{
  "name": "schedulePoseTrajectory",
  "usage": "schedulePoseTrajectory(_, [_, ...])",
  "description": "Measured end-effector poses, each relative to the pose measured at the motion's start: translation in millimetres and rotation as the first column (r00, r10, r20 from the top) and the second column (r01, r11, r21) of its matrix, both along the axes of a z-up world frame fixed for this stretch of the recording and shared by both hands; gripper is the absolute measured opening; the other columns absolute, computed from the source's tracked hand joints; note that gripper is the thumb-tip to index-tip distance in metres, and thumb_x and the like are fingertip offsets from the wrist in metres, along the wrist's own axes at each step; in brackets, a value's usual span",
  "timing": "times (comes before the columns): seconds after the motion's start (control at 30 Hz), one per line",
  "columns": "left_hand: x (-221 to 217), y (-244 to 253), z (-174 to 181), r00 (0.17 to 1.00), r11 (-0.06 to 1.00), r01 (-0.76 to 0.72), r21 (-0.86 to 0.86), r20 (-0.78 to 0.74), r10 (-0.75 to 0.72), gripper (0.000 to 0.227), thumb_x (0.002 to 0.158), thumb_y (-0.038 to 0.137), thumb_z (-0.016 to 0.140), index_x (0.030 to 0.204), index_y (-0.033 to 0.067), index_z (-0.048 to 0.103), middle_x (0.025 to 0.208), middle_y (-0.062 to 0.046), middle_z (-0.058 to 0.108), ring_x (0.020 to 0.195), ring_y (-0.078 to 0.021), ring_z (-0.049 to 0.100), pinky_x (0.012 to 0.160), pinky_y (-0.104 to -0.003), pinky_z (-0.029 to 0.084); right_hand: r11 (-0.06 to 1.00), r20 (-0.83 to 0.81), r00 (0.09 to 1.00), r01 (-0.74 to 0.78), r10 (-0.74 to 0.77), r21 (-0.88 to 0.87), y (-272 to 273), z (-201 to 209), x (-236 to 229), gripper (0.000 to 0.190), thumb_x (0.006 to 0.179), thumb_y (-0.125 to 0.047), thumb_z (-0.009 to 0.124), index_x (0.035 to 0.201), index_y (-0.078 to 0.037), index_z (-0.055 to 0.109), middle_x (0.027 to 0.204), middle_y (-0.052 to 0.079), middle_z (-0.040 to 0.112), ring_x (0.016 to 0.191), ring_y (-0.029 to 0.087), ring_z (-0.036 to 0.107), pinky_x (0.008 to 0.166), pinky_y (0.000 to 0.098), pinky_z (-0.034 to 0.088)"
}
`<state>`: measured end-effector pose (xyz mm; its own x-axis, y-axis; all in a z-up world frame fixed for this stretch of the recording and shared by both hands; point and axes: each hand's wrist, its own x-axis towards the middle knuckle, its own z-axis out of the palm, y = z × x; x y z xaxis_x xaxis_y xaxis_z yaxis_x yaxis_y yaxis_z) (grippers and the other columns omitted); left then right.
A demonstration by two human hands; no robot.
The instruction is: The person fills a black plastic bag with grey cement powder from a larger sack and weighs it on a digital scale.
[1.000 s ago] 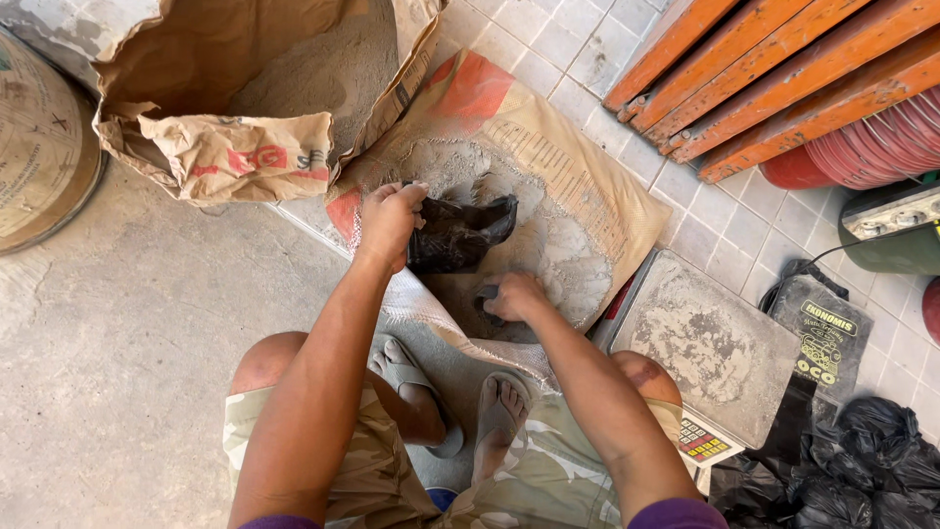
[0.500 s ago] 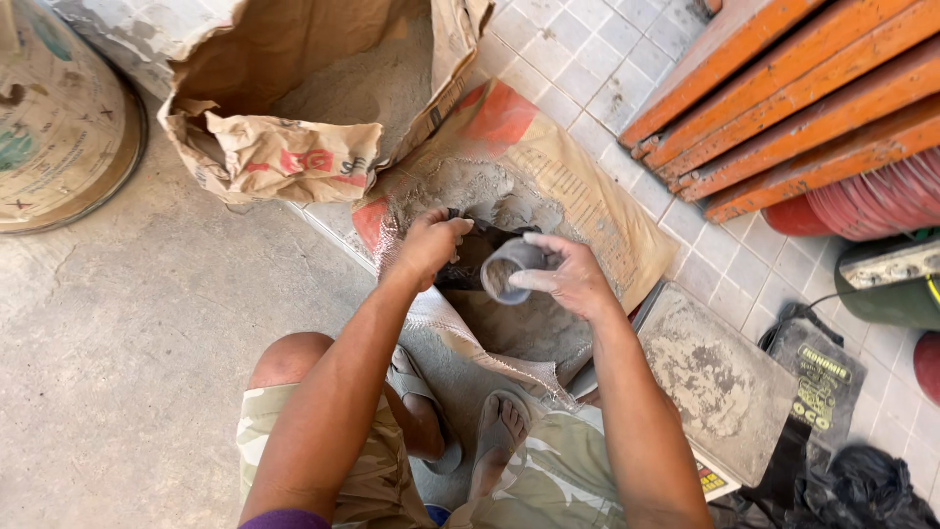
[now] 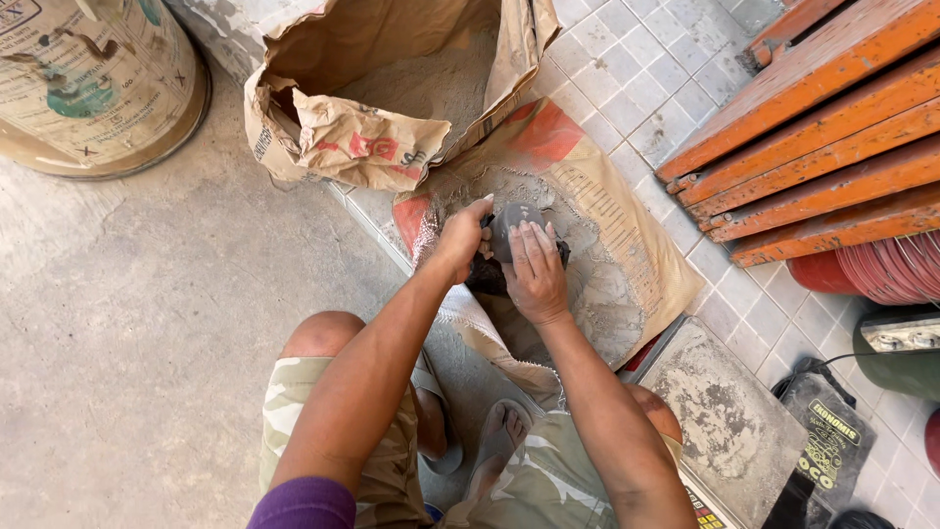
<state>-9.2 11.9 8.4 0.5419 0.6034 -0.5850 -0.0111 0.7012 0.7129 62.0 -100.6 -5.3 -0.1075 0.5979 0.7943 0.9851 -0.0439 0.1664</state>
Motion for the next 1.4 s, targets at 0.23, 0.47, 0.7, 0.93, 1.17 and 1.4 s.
schedulePoseTrajectory(0.23, [-0.2, 3.0, -10.6, 0.999, 0.999, 0.046, 0.016, -0.014, -0.046, 0.045, 0.075, 0.039, 0.063, 0.098, 0.0007, 0.054, 0.063, -0.007, 0.045, 0.047, -0.0145, 0.046, 0.043, -0.029, 0.044, 0.999, -0.029, 0.999, 0.040, -0.040, -0.011, -3.9, 2.3, 5.2, 0.053, 0.065, -0.012, 0.076, 0.112, 0.002, 0.056, 0.107, 0.019, 0.056, 0.101, 0.034, 0.055, 0.094, 0.0460, 0.044])
schedulePoseTrajectory(0.47, [-0.3, 8.2, -7.2, 0.997, 0.996, -0.080, 0.036, -0.003, 0.080, 0.037, 0.075, 0.035, 0.065, 0.090, 0.0025, 0.055, 0.059, -0.004, 0.040, 0.042, -0.0125, 0.042, 0.041, -0.026, 0.042, 0.912, -0.765, 0.616, 0.398, -0.189, 0.096, -35.1, 4.7, 58.4, 0.081, 0.040, -0.018, 0.092, 0.110, 0.004, 0.059, 0.098, 0.023, 0.057, 0.092, 0.038, 0.057, 0.085, 0.0428, 0.045])
schedulePoseTrajectory(0.7, [1.4, 21.3, -4.8, 0.945, 0.947, -0.318, -0.040, 0.061, 0.320, 0.027, 0.075, 0.028, 0.065, 0.076, 0.0028, 0.055, 0.052, -0.002, 0.032, 0.036, -0.0137, 0.034, 0.040, -0.027, 0.037, 0.653, -0.514, 0.428, 0.297, -0.744, -0.697, -60.3, 25.2, 18.7, 0.078, 0.059, -0.015, 0.081, 0.127, 0.002, 0.047, 0.117, 0.021, 0.053, 0.112, 0.033, 0.048, 0.098, 0.0410, 0.038])
schedulePoseTrajectory(0.93, [9.7, 17.6, -0.1, 0.938, 0.950, -0.306, -0.052, 0.153, 0.311, 0.026, 0.080, 0.029, 0.060, 0.082, 0.0036, 0.055, 0.054, 0.001, 0.032, 0.037, -0.0099, 0.034, 0.041, -0.024, 0.038, 0.552, -0.336, 0.595, 0.225, -0.730, -0.803, -65.3, -50.2, 21.7, 0.079, 0.061, -0.022, 0.077, 0.128, 0.002, 0.043, 0.113, 0.017, 0.052, 0.105, 0.033, 0.050, 0.088, 0.0427, 0.044])
schedulePoseTrajectory(1.17, [3.1, 23.6, -4.1, 0.944, 0.964, -0.266, -0.010, 0.198, 0.263, 0.029, 0.080, 0.031, 0.060, 0.095, 0.0056, 0.056, 0.058, -0.001, 0.039, 0.042, -0.0105, 0.039, 0.048, -0.026, 0.042, 0.594, -0.424, 0.570, 0.145, -0.704, -0.791, -60.4, -113.6, 24.5, 0.068, 0.067, -0.017, 0.067, 0.126, 0.005, 0.042, 0.110, 0.020, 0.049, 0.104, 0.035, 0.047, 0.088, 0.0393, 0.045])
schedulePoseTrajectory(1.4, [5.3, 26.3, -4.0, 0.959, 0.975, -0.220, 0.016, 0.188, 0.214, 0.026, 0.079, 0.030, 0.062, 0.092, 0.0083, 0.057, 0.058, -0.001, 0.041, 0.042, -0.0108, 0.040, 0.049, -0.025, 0.044, 0.504, -0.544, 0.433, -0.215, -0.719, -0.837, -60.0, -111.8, 14.3, 0.081, 0.060, -0.041, 0.076, 0.127, -0.008, 0.047, 0.116, 0.016, 0.051, 0.112, 0.034, 0.048, 0.092, 0.0403, 0.044])
